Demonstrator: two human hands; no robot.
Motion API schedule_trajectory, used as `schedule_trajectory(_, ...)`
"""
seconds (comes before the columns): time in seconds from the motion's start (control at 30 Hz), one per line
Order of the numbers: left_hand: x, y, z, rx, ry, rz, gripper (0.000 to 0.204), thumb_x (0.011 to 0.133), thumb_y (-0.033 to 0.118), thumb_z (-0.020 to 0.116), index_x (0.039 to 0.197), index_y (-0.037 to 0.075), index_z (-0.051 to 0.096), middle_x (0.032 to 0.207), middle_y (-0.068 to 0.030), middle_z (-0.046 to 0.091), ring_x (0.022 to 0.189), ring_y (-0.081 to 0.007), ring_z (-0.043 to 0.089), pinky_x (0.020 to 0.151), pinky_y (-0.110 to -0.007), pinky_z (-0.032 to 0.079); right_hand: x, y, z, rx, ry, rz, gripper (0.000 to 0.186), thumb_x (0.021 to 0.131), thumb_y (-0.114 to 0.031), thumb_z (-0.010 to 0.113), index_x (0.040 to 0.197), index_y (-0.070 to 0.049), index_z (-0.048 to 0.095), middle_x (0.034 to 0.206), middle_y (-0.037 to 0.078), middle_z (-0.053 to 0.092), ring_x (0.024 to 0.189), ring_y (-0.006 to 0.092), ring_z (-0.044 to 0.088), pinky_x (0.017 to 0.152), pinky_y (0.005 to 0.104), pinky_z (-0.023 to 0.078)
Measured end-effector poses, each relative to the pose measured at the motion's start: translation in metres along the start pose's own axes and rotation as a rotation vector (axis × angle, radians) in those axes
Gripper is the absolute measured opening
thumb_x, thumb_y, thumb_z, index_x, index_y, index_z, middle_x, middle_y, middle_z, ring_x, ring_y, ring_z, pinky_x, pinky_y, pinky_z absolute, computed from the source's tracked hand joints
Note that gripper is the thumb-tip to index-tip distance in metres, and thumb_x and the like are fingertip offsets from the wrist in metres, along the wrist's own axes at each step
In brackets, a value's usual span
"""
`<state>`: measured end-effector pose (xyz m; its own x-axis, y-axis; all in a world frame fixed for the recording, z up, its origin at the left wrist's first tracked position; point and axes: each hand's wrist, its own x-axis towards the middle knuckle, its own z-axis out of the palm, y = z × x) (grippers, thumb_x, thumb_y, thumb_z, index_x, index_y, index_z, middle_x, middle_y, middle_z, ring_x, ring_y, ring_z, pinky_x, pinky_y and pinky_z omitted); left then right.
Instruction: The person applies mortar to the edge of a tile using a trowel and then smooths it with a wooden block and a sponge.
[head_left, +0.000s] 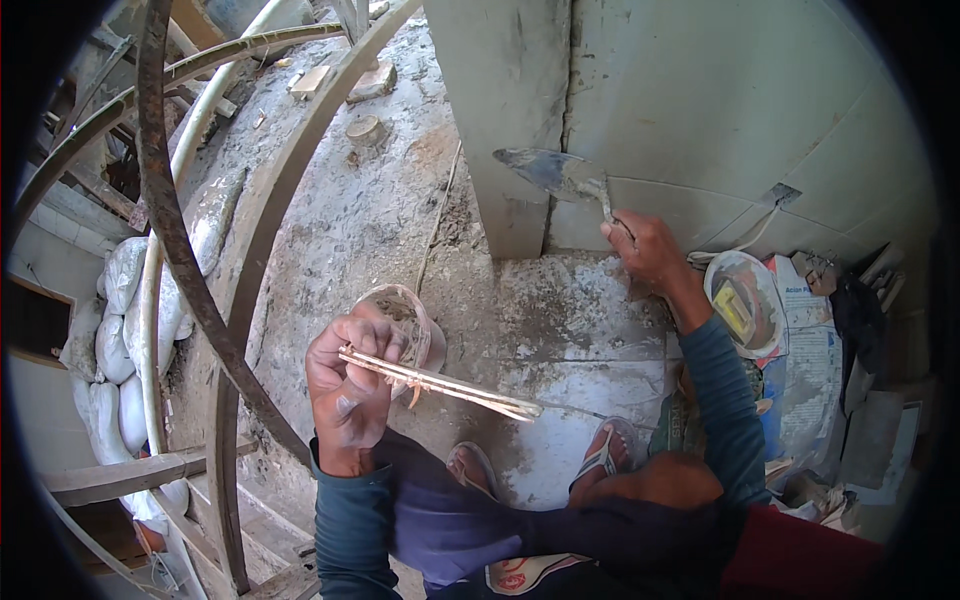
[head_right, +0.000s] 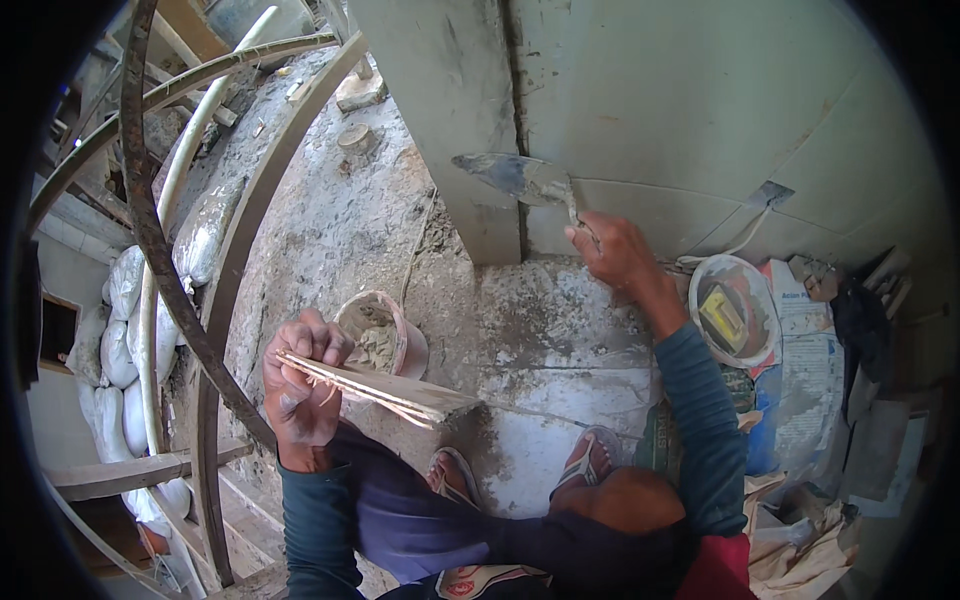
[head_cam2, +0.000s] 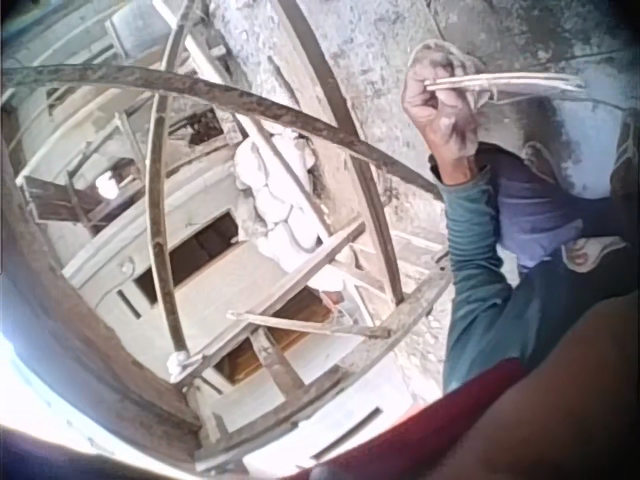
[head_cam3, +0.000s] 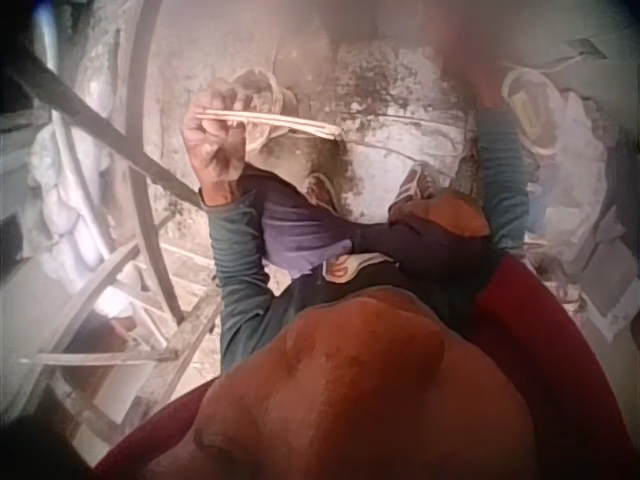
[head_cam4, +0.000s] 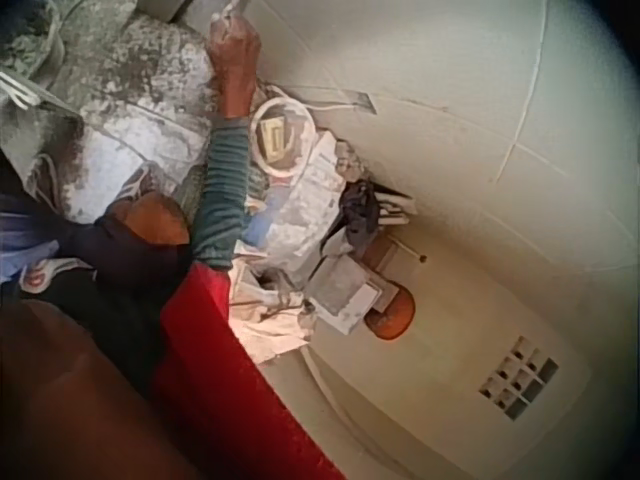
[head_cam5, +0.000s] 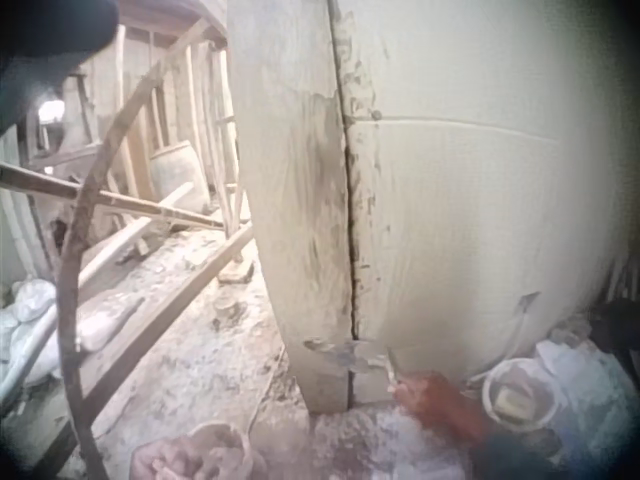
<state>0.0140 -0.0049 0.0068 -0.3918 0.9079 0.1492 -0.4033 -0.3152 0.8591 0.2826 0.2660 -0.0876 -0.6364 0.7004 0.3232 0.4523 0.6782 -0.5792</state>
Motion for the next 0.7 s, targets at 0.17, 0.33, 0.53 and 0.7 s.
schedule_trajectory(0.17,0.002,-0.004,0.001,0.003,0.021,0.015,0.041,0.066,0.027,0.083,0.082,0.009,0.050,0.079,-0.0002,0.042,0.076,-0.0150,0.045,0.070,-0.027,0.035,-0.024,0.044,0.035,-0.216,-0.198,-0.005,0.035,0.093,-0.031,0.057,0.092,0.003,0.063,0.087,0.027,0.064,0.082,0.0448,0.061,0.072,0.0498,0.048)
schedule_trajectory(0.33,0.002,-0.009,0.004,-0.007,-0.020,0.016,0.039,0.065,0.023,0.082,0.082,0.009,0.049,0.079,-0.0003,0.041,0.076,-0.0157,0.043,0.070,-0.027,0.034,-0.020,0.021,0.008,-0.413,-0.006,-0.029,0.034,0.092,-0.031,0.058,0.095,0.001,0.066,0.089,0.024,0.066,0.080,0.0412,0.065,0.073,0.0475,0.052)
schedule_trajectory(0.53,0.004,-0.006,0.002,-0.006,0.011,-0.014,0.039,0.064,0.021,0.081,0.081,0.010,0.049,0.080,-0.0004,0.040,0.076,-0.0157,0.042,0.070,-0.027,0.033,0.021,-0.052,-0.069,-0.194,0.282,-0.202,0.031,0.090,-0.026,0.063,0.087,0.005,0.064,0.081,0.022,0.065,0.075,0.0413,0.064,0.067,0.0444,0.051)
schedule_trajectory(0.7,0.005,-0.004,0.002,-0.033,-0.001,-0.003,0.041,0.060,0.019,0.081,0.081,0.011,0.047,0.082,-0.0007,0.041,0.078,-0.0166,0.044,0.071,-0.028,0.034,0.014,-0.013,-0.036,-0.064,-0.033,-0.030,0.029,0.091,-0.024,0.061,0.089,0.005,0.062,0.074,0.023,0.058,0.070,0.0437,0.057,0.064,0.0461,0.045)
